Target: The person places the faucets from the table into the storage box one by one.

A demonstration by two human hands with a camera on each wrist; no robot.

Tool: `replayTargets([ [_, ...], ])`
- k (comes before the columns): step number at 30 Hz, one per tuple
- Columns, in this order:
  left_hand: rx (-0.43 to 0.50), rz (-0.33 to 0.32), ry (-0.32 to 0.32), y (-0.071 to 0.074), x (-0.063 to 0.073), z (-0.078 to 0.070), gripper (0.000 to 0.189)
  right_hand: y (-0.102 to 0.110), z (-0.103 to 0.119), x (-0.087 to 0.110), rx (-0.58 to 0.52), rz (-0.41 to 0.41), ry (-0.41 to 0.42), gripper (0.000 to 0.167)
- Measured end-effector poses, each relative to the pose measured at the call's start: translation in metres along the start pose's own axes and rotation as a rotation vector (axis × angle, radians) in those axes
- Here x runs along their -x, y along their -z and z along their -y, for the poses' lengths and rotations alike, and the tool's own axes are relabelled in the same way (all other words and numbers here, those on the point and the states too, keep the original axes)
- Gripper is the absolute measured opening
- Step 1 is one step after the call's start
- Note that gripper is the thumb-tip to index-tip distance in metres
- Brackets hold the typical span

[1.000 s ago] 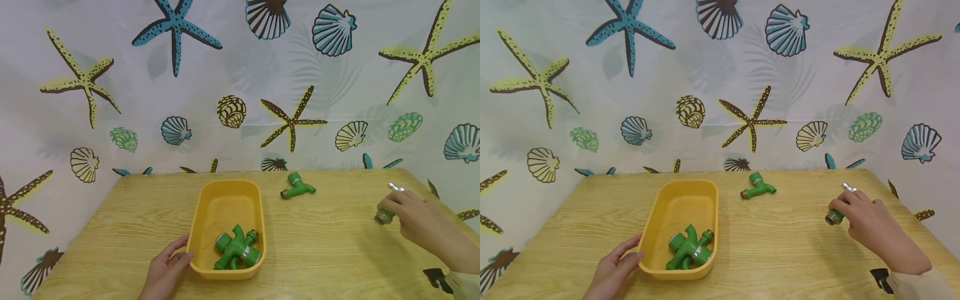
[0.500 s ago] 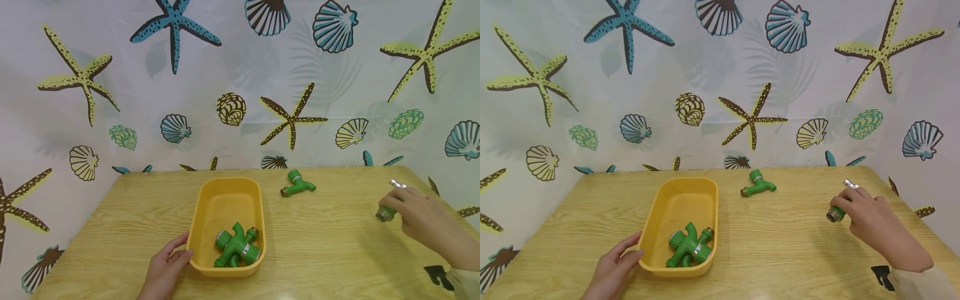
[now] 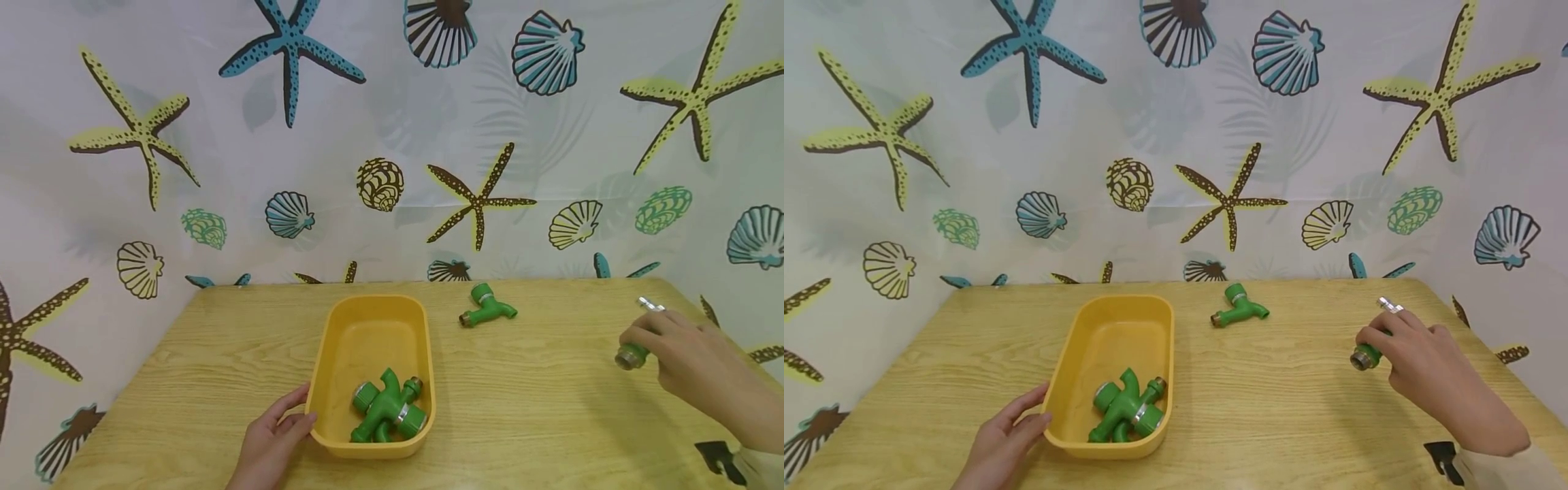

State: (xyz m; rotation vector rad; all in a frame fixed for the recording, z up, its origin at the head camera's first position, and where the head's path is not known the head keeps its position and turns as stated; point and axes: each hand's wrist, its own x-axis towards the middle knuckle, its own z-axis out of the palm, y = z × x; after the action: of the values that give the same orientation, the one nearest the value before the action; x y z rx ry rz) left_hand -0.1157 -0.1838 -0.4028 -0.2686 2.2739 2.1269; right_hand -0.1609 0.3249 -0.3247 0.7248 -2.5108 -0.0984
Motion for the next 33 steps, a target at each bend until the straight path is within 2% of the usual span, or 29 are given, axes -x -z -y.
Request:
replayTargets([
  [8,-0.072,-0.062,0.048,0.008,0.004,0.003,0.055,-0.007,0.006,-0.007,-0.022,-0.030,0.078,0.054],
  [17,-0.033,-0.039,0.023,0.005,0.003,0.002,0.054,-0.003,0.009,-0.010,-0.024,-0.027,0.087,0.055],
  [24,-0.028,-0.029,0.018,0.002,0.002,0.000,0.052,0.000,0.016,-0.018,-0.032,-0.084,0.141,0.054],
  [33,-0.022,0.000,-0.008,-0.001,0.001,0.000,0.051,0.004,0.027,-0.029,-0.048,-0.067,0.141,0.053],
])
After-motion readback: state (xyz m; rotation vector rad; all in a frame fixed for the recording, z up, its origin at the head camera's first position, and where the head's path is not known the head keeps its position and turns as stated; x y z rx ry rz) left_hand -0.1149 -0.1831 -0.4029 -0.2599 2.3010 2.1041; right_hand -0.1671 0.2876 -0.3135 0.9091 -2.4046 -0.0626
